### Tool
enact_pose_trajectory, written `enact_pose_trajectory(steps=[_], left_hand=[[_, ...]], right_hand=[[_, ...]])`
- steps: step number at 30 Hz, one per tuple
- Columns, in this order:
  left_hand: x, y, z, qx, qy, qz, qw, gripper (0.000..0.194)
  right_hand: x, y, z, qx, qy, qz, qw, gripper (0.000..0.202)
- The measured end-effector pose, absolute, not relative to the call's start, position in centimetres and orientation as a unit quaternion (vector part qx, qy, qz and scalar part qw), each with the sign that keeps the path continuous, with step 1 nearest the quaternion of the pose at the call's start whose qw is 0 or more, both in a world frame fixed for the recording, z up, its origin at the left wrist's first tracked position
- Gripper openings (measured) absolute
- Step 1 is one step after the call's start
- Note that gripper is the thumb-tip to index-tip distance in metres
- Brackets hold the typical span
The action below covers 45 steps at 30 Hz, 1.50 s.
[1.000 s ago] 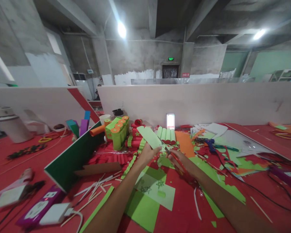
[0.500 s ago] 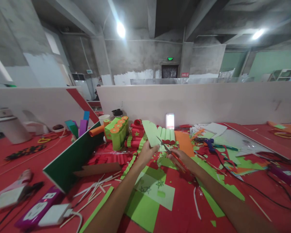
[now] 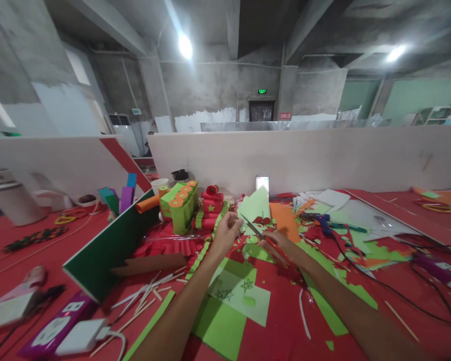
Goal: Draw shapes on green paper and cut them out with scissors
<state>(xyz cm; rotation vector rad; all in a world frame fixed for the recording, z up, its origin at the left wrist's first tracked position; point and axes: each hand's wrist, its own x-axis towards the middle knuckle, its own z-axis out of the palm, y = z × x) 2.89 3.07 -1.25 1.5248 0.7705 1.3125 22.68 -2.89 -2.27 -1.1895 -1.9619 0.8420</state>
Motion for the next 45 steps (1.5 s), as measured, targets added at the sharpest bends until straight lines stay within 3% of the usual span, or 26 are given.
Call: enact_pose_trajectory(steps=[13,26,45], left_hand=[[3.1,3.0,-1.6,0.645,0.301,0.507,0.487,0.032],[3.1,2.7,-1.0,0.620,0.296,0.527,0.500,0.032],[3.1,3.0,-1.4,0.613,0.306,0.531,0.498,0.032]], right_hand=[[21.3,-4.5,-2.3,-0.438,-0.695,0.427,0.377,0.049],[21.0,-4.6,-2.1,-0.449,-0.693,0.410,0.387,0.057],[21.1,-3.9,-3.5,-0.440,-0.686,0.428,0.392,0.046]])
